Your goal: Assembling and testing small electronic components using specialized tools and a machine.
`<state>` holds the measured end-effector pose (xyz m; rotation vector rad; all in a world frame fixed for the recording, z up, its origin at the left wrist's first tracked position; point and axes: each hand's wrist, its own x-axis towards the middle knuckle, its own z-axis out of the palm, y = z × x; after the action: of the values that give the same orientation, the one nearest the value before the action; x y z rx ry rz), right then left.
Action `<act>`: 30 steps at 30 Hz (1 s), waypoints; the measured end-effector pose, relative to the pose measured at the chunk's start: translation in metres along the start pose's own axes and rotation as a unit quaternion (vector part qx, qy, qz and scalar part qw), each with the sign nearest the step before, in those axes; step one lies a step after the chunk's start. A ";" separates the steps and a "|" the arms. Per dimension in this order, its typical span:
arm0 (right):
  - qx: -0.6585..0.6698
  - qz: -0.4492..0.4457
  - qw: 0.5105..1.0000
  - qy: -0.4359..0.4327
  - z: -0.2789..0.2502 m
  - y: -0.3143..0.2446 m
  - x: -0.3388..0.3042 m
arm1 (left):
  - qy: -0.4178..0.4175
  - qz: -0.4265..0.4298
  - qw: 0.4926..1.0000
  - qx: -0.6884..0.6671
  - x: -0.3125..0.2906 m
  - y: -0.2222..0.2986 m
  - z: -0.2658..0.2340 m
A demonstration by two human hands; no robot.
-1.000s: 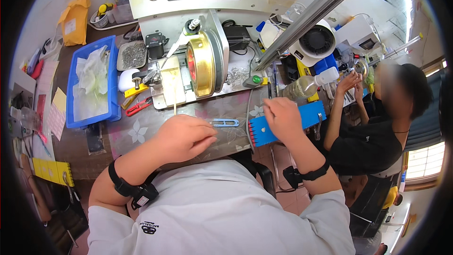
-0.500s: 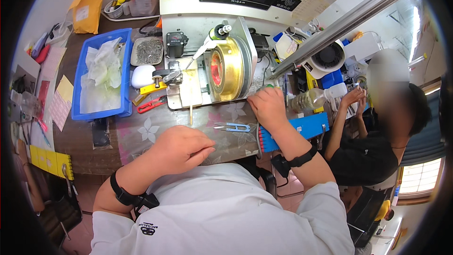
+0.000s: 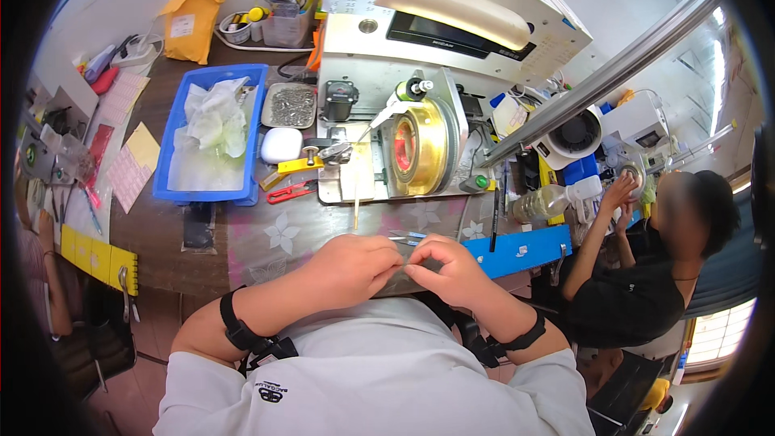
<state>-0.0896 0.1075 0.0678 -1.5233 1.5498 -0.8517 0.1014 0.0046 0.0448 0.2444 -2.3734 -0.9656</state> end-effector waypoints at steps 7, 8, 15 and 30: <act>0.226 0.002 0.973 0.047 0.010 0.008 -0.015 | -0.051 -0.044 0.997 -0.030 0.001 0.013 0.000; 0.225 -0.002 0.973 0.052 0.007 0.007 -0.013 | -0.071 -0.068 0.995 -0.025 0.003 0.013 -0.003; 0.028 0.066 0.997 -0.030 0.003 -0.008 -0.013 | -0.075 -0.121 0.988 -0.064 -0.002 0.016 -0.006; 0.024 0.054 0.998 -0.018 0.014 -0.004 -0.011 | -0.089 -0.104 0.990 -0.027 -0.005 0.014 0.001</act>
<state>-0.0759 0.1191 0.0657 -1.3998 1.5600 -0.7896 0.1057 0.0173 0.0520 0.4072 -2.5152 -1.1913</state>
